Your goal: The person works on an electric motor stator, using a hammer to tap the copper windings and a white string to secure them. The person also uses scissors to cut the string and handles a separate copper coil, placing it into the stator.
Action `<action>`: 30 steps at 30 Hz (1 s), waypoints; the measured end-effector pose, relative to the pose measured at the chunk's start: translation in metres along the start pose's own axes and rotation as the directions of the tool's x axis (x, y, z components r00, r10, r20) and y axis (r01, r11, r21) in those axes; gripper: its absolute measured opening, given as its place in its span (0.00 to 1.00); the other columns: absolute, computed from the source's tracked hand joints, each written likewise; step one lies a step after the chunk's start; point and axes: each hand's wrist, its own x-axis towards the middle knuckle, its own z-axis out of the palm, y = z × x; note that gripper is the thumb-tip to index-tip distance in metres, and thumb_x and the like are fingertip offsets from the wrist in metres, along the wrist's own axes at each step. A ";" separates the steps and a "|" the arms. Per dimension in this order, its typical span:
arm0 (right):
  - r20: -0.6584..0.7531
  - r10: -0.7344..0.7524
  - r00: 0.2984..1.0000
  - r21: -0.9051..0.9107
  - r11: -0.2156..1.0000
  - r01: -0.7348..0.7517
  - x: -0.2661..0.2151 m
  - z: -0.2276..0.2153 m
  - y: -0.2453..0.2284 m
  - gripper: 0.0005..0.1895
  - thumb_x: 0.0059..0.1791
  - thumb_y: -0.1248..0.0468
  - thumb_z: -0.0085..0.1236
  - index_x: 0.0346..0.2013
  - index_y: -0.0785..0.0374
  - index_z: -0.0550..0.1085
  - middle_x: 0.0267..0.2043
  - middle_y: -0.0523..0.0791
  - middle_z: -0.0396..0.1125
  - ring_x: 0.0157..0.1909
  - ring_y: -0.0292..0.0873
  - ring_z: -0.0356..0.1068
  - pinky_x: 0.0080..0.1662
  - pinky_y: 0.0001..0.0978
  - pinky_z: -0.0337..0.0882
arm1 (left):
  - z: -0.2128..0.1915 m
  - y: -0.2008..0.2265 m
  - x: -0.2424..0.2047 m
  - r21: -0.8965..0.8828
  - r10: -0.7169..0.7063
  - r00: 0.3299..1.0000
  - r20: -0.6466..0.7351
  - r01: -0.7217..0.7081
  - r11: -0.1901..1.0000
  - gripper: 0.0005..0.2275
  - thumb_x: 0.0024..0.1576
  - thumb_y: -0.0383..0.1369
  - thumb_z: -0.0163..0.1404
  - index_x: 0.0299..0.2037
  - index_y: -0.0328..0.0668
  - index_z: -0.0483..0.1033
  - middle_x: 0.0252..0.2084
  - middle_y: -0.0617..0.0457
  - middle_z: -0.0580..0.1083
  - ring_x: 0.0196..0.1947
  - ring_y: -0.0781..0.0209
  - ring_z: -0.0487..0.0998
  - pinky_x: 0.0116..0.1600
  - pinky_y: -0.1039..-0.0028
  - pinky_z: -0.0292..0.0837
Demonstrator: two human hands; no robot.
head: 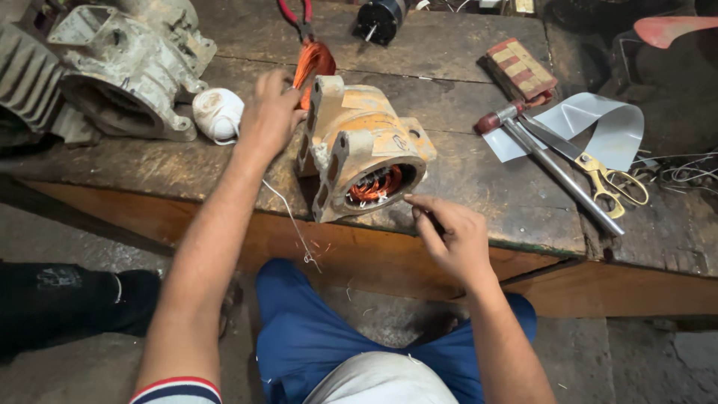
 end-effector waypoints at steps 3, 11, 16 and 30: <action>0.002 0.005 1.000 -0.018 1.000 -0.005 0.001 -0.001 -0.002 0.13 0.49 0.70 0.58 0.48 0.59 0.79 0.38 0.47 0.76 0.37 0.44 0.79 0.42 0.33 0.76 | 0.005 -0.005 0.002 -0.047 0.053 0.998 -0.030 -0.054 0.997 0.14 0.55 0.32 0.59 0.48 0.34 0.75 0.59 0.41 0.70 0.63 0.40 0.67 0.62 0.53 0.65; 0.007 0.006 1.000 -0.020 1.000 -0.006 -0.001 0.000 0.000 0.12 0.49 0.69 0.58 0.48 0.58 0.79 0.35 0.46 0.76 0.36 0.44 0.78 0.40 0.33 0.75 | -0.026 -0.029 0.056 -0.708 -0.410 0.912 0.007 0.294 0.642 0.11 0.69 0.38 0.45 0.46 0.38 0.75 0.43 0.44 0.78 0.45 0.57 0.76 0.53 0.64 0.70; -0.012 0.005 1.000 -0.019 1.000 -0.005 -0.002 0.000 0.000 0.12 0.49 0.69 0.58 0.47 0.58 0.79 0.35 0.46 0.76 0.35 0.44 0.78 0.40 0.33 0.75 | -0.110 0.012 0.083 -0.605 -0.204 0.925 -0.321 -0.034 0.796 0.11 0.70 0.34 0.46 0.49 0.29 0.72 0.43 0.42 0.79 0.43 0.56 0.79 0.48 0.63 0.73; 0.308 -0.030 0.951 0.002 1.000 0.031 -0.084 -0.047 -0.029 0.07 0.45 0.64 0.63 0.36 0.61 0.78 0.35 0.49 0.74 0.37 0.54 0.72 0.41 0.42 0.71 | -0.070 0.330 -0.015 0.177 0.258 0.960 -0.111 -0.236 0.956 0.17 0.59 0.34 0.48 0.55 0.33 0.75 0.48 0.41 0.73 0.66 0.40 0.66 0.77 0.51 0.48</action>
